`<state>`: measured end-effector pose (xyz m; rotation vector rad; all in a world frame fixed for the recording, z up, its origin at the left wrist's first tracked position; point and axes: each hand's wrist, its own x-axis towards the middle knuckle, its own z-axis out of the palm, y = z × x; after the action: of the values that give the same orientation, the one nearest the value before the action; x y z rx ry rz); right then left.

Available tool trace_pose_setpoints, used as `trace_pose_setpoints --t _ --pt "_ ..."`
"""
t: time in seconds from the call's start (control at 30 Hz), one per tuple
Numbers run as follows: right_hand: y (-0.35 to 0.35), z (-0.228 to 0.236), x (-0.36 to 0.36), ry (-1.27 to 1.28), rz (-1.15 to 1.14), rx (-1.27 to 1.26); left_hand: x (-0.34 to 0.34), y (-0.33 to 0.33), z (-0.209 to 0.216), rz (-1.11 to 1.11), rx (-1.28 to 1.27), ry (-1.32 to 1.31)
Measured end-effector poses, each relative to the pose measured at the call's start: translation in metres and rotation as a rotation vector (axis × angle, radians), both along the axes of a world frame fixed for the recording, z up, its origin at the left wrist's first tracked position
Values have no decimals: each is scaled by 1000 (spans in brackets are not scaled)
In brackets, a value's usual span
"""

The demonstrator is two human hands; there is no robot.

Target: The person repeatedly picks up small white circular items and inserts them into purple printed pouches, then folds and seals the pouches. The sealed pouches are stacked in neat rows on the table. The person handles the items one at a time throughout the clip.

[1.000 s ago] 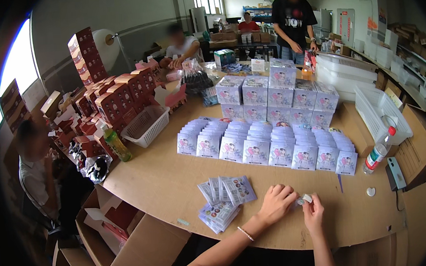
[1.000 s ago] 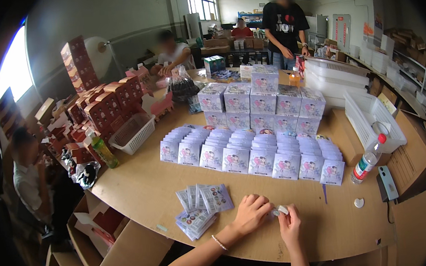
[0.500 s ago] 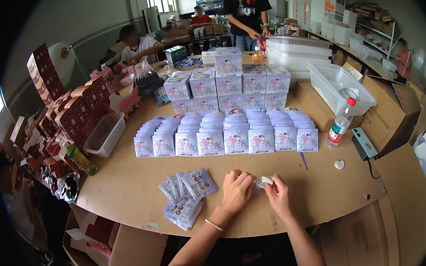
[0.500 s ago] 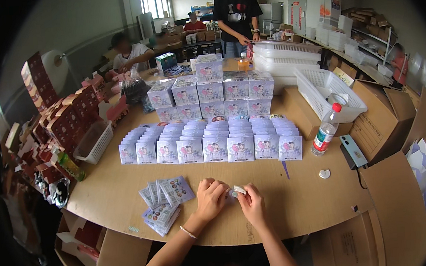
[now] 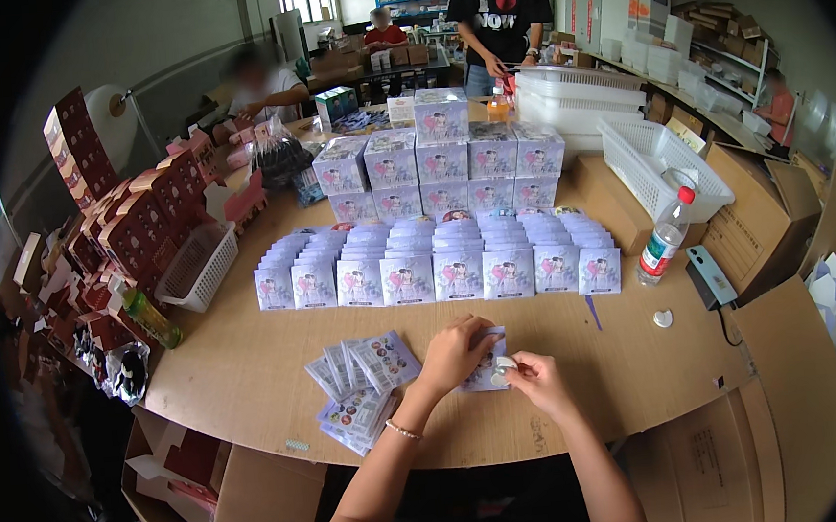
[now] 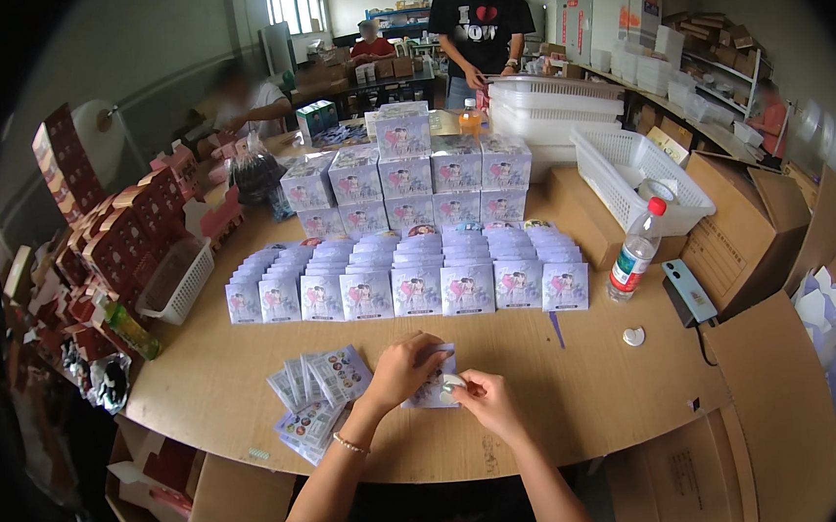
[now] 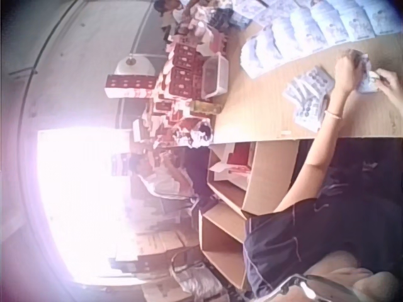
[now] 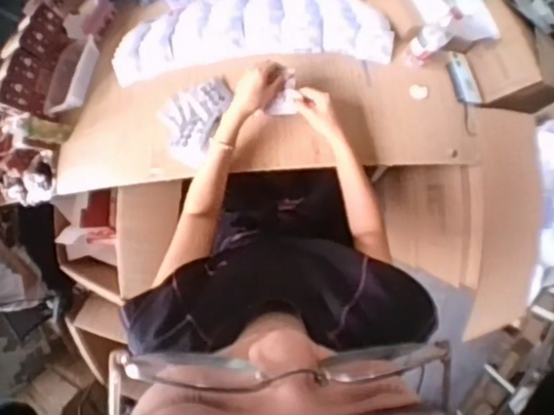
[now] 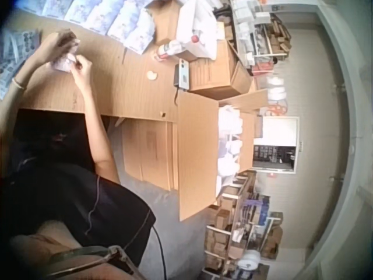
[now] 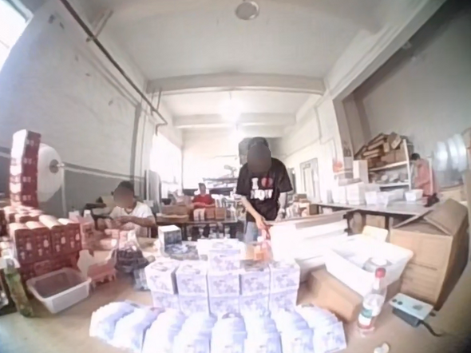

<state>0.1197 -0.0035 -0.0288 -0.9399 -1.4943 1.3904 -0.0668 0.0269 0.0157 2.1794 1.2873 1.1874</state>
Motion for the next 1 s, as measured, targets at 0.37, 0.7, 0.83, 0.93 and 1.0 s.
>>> trace_pose_setpoints --t 0.37,0.7,0.83,0.93,1.0 --pt "-13 19 2 81 -271 -335 -11 -37 -23 -201 181 366" --pt "-15 28 17 137 -198 8 -14 -28 38 -179 -11 383" --pt "-8 22 9 217 -192 89 -5 -23 33 -161 99 337" --pt "-8 24 8 240 -212 83 4 -27 29 -102 187 355" --pt "-7 24 9 240 -210 88 7 -28 26 -56 261 362"
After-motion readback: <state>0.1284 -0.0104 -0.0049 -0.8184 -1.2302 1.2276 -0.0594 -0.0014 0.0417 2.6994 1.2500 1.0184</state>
